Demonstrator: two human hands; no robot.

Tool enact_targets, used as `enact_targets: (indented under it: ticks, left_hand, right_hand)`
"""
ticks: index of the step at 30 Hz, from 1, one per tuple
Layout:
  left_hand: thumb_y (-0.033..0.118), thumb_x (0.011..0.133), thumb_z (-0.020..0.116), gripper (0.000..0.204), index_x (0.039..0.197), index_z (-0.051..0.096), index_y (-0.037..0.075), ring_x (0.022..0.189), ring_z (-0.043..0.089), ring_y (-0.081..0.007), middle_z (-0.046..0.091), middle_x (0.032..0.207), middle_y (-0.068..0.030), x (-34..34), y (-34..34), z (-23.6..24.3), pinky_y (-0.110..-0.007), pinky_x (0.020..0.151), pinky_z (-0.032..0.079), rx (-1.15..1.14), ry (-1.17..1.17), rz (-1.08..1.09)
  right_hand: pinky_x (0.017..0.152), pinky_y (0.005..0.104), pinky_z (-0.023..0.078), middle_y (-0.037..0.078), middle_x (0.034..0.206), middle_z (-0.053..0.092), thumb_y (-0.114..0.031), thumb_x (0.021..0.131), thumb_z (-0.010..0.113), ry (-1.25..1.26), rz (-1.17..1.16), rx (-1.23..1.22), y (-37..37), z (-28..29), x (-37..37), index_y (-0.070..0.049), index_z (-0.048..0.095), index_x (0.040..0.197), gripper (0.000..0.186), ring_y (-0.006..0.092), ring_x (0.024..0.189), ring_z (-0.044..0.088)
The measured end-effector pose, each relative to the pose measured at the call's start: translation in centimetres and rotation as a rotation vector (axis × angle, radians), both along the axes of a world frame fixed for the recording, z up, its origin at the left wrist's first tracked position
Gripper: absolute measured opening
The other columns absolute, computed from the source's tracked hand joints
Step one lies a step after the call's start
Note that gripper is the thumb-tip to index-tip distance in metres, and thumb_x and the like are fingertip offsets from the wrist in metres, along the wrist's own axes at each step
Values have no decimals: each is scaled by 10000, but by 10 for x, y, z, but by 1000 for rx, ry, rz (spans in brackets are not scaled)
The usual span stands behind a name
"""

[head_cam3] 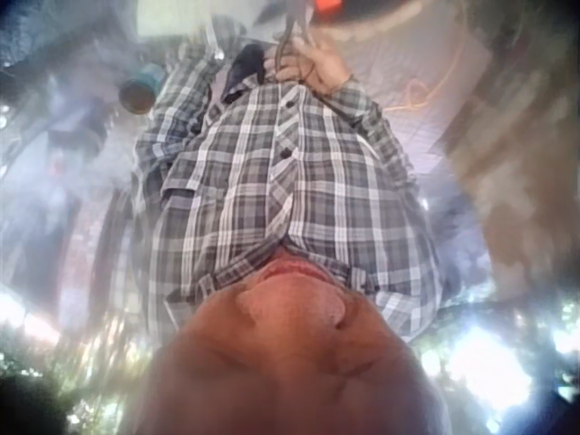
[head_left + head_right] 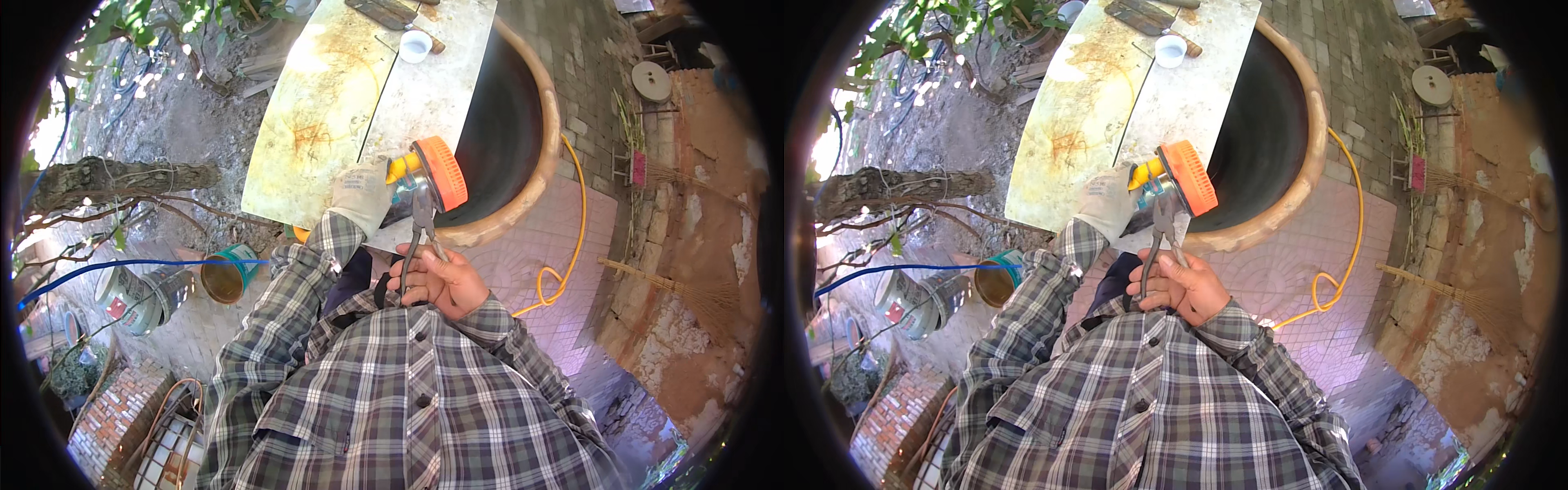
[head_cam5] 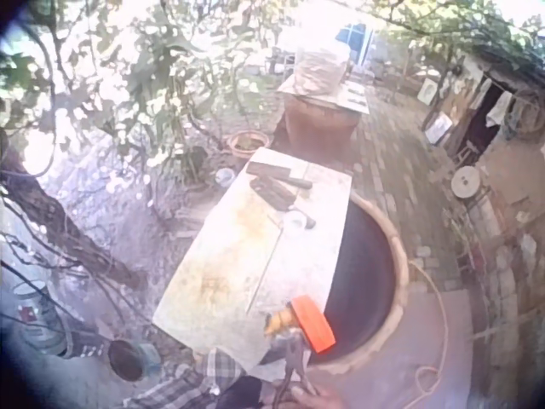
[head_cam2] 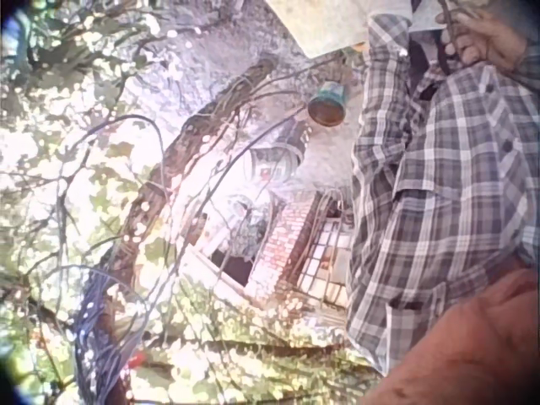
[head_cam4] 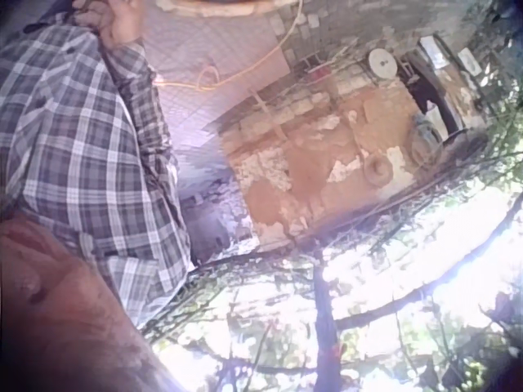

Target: The person uses pliers to tighten a hose clamp on a handheld power tool. They repeatedly squeeze the pliers to secure the clamp around the hose connection while holding the tool steady with their other hand.

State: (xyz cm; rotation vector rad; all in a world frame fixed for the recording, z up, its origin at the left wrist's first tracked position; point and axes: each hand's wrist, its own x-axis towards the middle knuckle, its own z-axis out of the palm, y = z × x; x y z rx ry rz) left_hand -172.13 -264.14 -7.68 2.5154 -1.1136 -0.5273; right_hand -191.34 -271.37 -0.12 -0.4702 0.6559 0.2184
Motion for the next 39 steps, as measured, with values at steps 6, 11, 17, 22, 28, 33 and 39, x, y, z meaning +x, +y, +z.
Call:
enact_targets:
  ticks: [6,11,17,22,28,33,39]
  left_hand:
    - [260,882,596,293,1091,618,56,882,648,-358,668,915,-173,5,-2,19,-458,771,496,105,103,30]
    - [264,881,577,255,1034,629,67,868,644,-358,665,915,-167,-1,3,7,-451,763,498,33,18,25]
    - [298,872,597,283,1041,632,73,878,646,-359,667,920,-168,3,2,-1,-447,754,498,71,110,42]
    - [291,852,616,277,1013,630,66,877,649,-348,671,922,-157,4,3,0,-442,757,497,149,179,83]
    - [270,826,637,266,993,631,63,874,650,-328,673,927,-143,-4,2,-2,-430,779,500,106,125,68]
    - [260,817,655,274,997,619,57,879,637,-327,661,935,-133,-15,13,-19,-433,771,497,-45,14,16]
    - [231,799,680,253,968,604,58,810,609,-331,619,864,-130,-23,20,5,-442,709,475,-80,-55,-44]
  right_hand:
    - [773,376,579,211,1158,596,-291,1038,398,-156,-41,305,2,-11,12,57,411,1364,477,316,1030,638]
    - [772,354,567,186,1167,587,-290,1041,390,-205,-81,391,-3,-13,27,49,411,1367,471,297,1026,625]
    - [749,329,562,153,1143,589,-317,1047,368,-216,-151,463,5,-15,34,33,426,1357,471,273,1012,617]
    - [750,327,553,123,1090,623,-305,1043,378,-242,-244,605,14,-6,43,19,475,1314,433,260,993,627]
    - [756,310,487,56,1005,556,-342,1045,380,-103,-291,601,12,12,41,-1,465,1338,458,172,872,559]
    - [686,297,432,15,886,499,-332,1041,404,-71,-287,719,6,21,35,-29,512,1261,389,134,740,474]
    - [563,281,370,-14,771,434,-283,1019,476,-42,-213,758,7,24,26,-66,554,1002,231,105,627,393]
